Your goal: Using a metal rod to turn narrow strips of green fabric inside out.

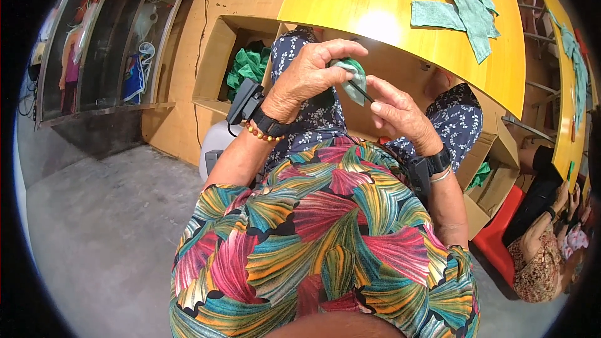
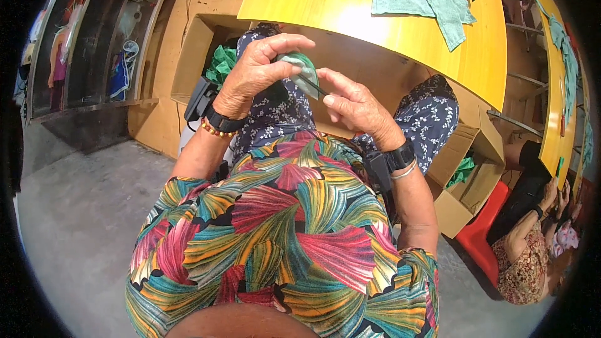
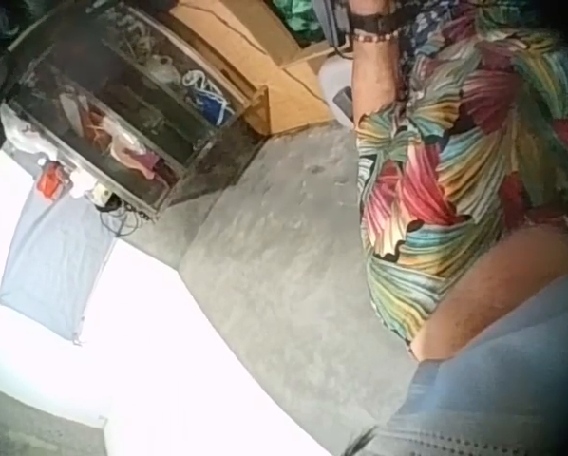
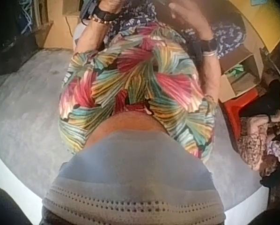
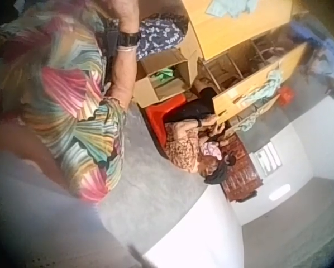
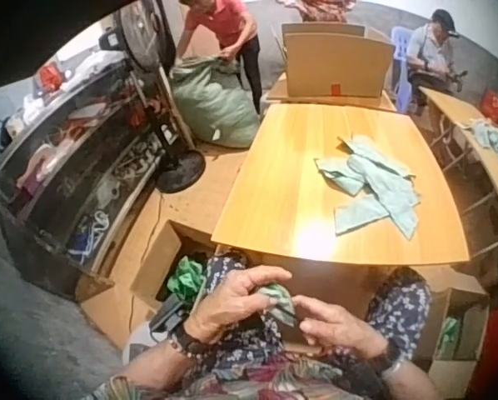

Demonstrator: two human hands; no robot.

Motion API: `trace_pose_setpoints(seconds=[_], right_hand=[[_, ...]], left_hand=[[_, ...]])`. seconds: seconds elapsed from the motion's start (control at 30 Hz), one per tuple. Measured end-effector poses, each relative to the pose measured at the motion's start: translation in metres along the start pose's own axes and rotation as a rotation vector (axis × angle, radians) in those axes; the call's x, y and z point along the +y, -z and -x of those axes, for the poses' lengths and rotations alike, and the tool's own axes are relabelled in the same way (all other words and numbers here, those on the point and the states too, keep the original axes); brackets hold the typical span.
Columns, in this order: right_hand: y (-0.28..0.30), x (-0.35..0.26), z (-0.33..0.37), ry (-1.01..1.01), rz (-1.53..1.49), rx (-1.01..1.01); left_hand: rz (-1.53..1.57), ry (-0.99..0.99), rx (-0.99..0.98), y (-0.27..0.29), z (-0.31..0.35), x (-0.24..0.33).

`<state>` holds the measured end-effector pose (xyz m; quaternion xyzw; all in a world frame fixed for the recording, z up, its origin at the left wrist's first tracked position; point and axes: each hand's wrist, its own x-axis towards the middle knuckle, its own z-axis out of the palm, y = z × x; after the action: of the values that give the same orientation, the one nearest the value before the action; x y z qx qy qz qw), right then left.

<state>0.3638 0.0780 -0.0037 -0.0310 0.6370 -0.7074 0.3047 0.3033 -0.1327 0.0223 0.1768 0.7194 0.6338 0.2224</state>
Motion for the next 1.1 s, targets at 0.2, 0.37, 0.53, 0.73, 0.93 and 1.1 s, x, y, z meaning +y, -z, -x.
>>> trace_pose_setpoints(seconds=[0.2, 0.37, 0.53, 0.73, 0.93, 1.1], right_hand=[[0.01, 0.009, 0.0, -0.067, -0.073, -0.096], [0.013, 0.013, -0.001, 0.115, -0.014, 0.032], [0.014, 0.011, -0.003, 0.185, -0.016, 0.123], [0.005, 0.012, -0.012, 0.323, 0.147, 0.178], [-0.003, 0.011, -0.013, 0.306, 0.136, 0.15], [-0.007, 0.005, -0.013, 0.224, 0.05, 0.128]], left_hand=[[0.032, -0.037, -0.041, 0.0, -0.001, 0.002], [0.258, -0.149, 0.291, 0.01, 0.001, -0.012], [0.435, -0.222, 0.678, 0.019, 0.02, -0.039], [0.86, 0.077, 0.08, -0.026, 0.014, -0.054], [1.358, -0.178, -0.051, -0.02, -0.02, -0.048], [1.384, -0.287, 0.034, -0.019, -0.027, -0.043]])
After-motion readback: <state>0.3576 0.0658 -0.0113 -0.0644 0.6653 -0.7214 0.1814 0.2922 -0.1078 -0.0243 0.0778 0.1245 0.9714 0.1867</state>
